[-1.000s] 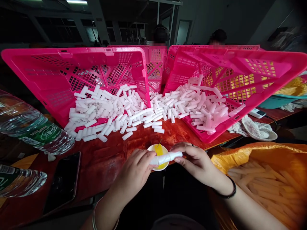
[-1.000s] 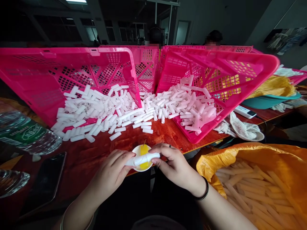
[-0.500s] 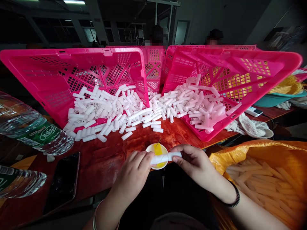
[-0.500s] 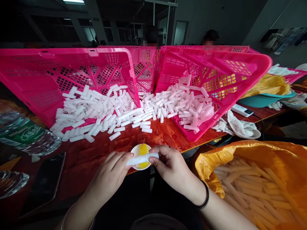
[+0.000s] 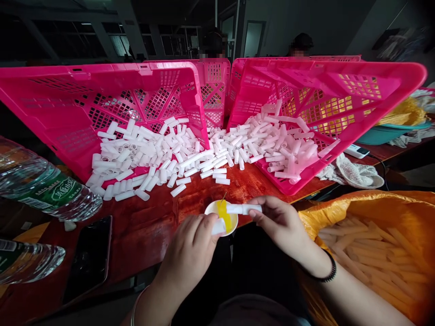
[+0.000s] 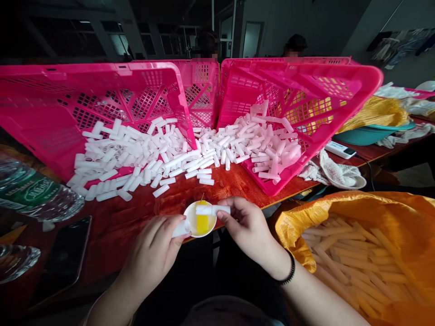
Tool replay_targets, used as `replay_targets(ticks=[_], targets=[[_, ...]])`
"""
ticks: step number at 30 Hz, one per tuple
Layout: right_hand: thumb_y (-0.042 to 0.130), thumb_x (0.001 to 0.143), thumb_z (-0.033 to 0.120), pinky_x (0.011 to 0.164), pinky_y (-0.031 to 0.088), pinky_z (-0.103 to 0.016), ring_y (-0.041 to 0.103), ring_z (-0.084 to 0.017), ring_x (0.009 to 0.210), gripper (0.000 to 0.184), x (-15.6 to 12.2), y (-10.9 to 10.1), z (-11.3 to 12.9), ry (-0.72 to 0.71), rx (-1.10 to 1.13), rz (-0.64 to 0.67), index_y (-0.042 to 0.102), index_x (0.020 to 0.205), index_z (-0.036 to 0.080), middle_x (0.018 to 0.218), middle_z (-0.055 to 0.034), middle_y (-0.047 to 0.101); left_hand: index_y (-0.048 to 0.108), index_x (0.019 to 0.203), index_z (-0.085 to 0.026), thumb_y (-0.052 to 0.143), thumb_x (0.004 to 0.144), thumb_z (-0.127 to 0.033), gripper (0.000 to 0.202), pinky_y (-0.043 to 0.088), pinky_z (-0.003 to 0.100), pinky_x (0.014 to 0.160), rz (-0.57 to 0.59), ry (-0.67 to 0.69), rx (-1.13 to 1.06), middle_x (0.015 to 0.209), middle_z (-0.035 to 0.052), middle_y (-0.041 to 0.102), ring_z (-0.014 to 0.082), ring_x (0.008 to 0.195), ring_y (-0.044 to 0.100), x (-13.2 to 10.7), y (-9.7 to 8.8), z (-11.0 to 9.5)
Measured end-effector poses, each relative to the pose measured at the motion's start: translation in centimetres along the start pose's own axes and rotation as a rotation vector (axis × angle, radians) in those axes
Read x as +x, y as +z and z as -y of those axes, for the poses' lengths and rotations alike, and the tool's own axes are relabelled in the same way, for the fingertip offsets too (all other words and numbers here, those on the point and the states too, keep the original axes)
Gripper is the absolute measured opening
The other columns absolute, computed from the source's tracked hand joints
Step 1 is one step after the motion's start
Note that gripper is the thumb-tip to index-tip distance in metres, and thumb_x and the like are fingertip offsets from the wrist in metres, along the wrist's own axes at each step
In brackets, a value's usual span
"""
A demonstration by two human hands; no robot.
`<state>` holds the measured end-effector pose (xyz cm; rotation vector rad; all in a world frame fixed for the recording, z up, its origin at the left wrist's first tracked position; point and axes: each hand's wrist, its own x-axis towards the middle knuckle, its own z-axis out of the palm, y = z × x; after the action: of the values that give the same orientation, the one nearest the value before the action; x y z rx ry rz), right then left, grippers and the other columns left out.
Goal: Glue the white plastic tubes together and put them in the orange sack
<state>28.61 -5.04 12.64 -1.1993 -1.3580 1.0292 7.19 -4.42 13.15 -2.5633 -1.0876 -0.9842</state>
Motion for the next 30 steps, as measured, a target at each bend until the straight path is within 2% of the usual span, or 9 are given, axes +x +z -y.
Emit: replay_targets(ticks=[2,6,9,12,16,22,26,30], targets=[[0.067,0.084,0.030,0.054,0.051,-0.020,0.062,-0.012,0.061,0.014,-0.4,-0.2,0.6,-0.048,0.056,-0.030,0.064,0.091,0.018,0.073,-0.0017,0.068,0.053,0.108,-0.014,0.042,0.098,-0.023,0.018,0.054,0.033,0.069,0.018,-0.042,-0.018,0.087,0.0081,0.067,0.0220,0.078,0.063,-0.1,0.2,0.3],[0.066,0.085,0.025,0.057,0.052,-0.019,0.064,-0.012,0.064,0.010,-1.3,0.3,0.9,-0.130,0.080,-0.002,0.064,0.094,0.020,0.078,-0.0019,0.070,0.051,0.110,-0.015,0.042,0.098,-0.028,0.020,0.054,0.032,0.071,0.070,-0.108,-0.114,0.090,0.0083,0.068,0.0217,0.081,0.064,-0.3,0.6,0.3],[0.064,0.087,0.023,0.059,0.052,-0.021,0.064,-0.013,0.067,0.011,-1.8,0.6,0.5,-0.195,-0.006,0.005,0.063,0.098,0.021,0.083,-0.0029,0.069,0.050,0.111,-0.015,0.042,0.098,-0.029,0.021,0.054,0.031,0.072,0.067,-0.134,-0.153,0.092,0.0085,0.068,0.0206,0.082,0.064,-0.1,0.6,0.0],[0.063,0.088,0.020,0.066,0.053,-0.025,0.065,-0.015,0.075,0.015,-1.9,0.4,0.4,-0.294,-0.141,0.026,0.063,0.103,0.022,0.088,-0.0041,0.068,0.050,0.112,-0.016,0.041,0.099,-0.030,0.021,0.055,0.031,0.073,0.070,-0.121,-0.146,0.092,0.0080,0.068,0.0204,0.083,0.064,0.0,0.3,-0.1],[0.062,0.088,0.017,0.071,0.053,-0.027,0.065,-0.016,0.078,0.019,-1.9,-0.4,1.2,-0.396,-0.303,0.077,0.063,0.107,0.022,0.087,-0.0043,0.067,0.051,0.111,-0.016,0.041,0.099,-0.028,0.020,0.055,0.032,0.070,0.042,-0.096,-0.064,0.089,0.0078,0.068,0.0216,0.081,0.064,-0.1,0.2,-0.1],[0.057,0.091,0.015,0.078,0.055,-0.030,0.065,-0.018,0.088,0.023,-1.8,-1.0,2.2,-0.468,-0.390,0.179,0.059,0.113,0.020,0.096,-0.0086,0.067,0.053,0.108,-0.014,0.039,0.099,-0.027,0.021,0.055,0.033,0.067,0.018,-0.066,-0.003,0.086,0.0091,0.068,0.0231,0.079,0.065,-0.1,0.2,-0.2],[0.056,0.091,0.012,0.079,0.055,-0.029,0.065,-0.017,0.092,0.026,-1.6,-1.3,2.3,-0.525,-0.422,0.245,0.056,0.116,0.020,0.101,-0.0093,0.066,0.053,0.107,-0.014,0.041,0.099,-0.028,0.021,0.055,0.032,0.065,0.054,-0.088,-0.078,0.085,0.0088,0.068,0.0224,0.077,0.065,-0.4,0.3,-0.2],[0.055,0.092,0.012,0.079,0.056,-0.029,0.065,-0.018,0.094,0.029,-1.3,-1.9,2.2,-0.606,-0.453,0.295,0.054,0.120,0.019,0.102,-0.0106,0.065,0.055,0.107,-0.015,0.045,0.097,-0.029,0.019,0.056,0.031,0.069,0.111,-0.161,-0.252,0.087,0.0081,0.069,0.0205,0.079,0.066,-0.7,0.2,-0.1]])
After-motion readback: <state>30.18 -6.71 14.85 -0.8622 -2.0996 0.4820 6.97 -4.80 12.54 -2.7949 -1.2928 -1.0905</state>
